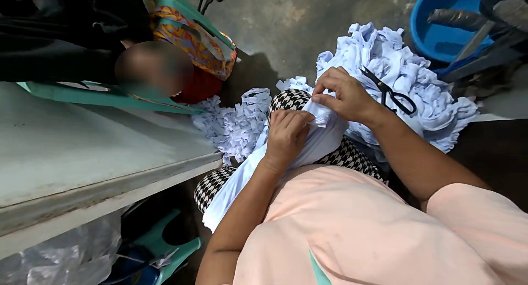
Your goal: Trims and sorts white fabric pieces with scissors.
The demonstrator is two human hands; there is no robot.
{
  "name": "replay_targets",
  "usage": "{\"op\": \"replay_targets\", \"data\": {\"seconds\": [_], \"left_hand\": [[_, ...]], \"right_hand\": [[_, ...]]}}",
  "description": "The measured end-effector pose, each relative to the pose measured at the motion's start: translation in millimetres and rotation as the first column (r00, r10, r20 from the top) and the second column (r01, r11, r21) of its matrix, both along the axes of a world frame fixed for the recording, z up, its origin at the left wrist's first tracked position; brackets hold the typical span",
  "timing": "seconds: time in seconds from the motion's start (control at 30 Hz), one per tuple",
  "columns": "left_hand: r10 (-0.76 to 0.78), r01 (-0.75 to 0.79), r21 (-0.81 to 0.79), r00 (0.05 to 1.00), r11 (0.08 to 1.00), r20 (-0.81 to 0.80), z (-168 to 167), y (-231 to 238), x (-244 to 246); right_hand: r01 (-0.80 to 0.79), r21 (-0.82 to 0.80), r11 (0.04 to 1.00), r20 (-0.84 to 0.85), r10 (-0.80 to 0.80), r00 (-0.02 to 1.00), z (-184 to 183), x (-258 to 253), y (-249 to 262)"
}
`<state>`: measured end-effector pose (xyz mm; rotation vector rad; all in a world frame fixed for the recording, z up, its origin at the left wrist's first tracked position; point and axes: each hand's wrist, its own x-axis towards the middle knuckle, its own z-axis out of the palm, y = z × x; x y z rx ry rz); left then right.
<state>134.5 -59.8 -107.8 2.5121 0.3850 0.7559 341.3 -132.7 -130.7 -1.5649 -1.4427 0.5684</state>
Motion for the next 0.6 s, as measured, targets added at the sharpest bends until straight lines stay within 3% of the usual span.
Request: {"op": "replay_targets", "data": {"seconds": [0.17,0.33,0.6], "left_hand": [[-0.075,0.066,-0.218,0.997,0.974,-0.036,21,-3,2],[-0.035,0.028,-0.443,0.999,0.896,-0.008,28,-1,3],[-0.024,0.087,-0.609,0.994,0.789,0.111,25,3,-3]], "right_hand": [[-0.109,0.071,0.991,-0.118,0.117,0.986,10,-1,3],[-0.270,0.134,0.953,-0.373,0.301,0.878,24,-1,5],[-0.308,0.198,0.930,-0.442,0.366,0.819,29,-2,0]]}}
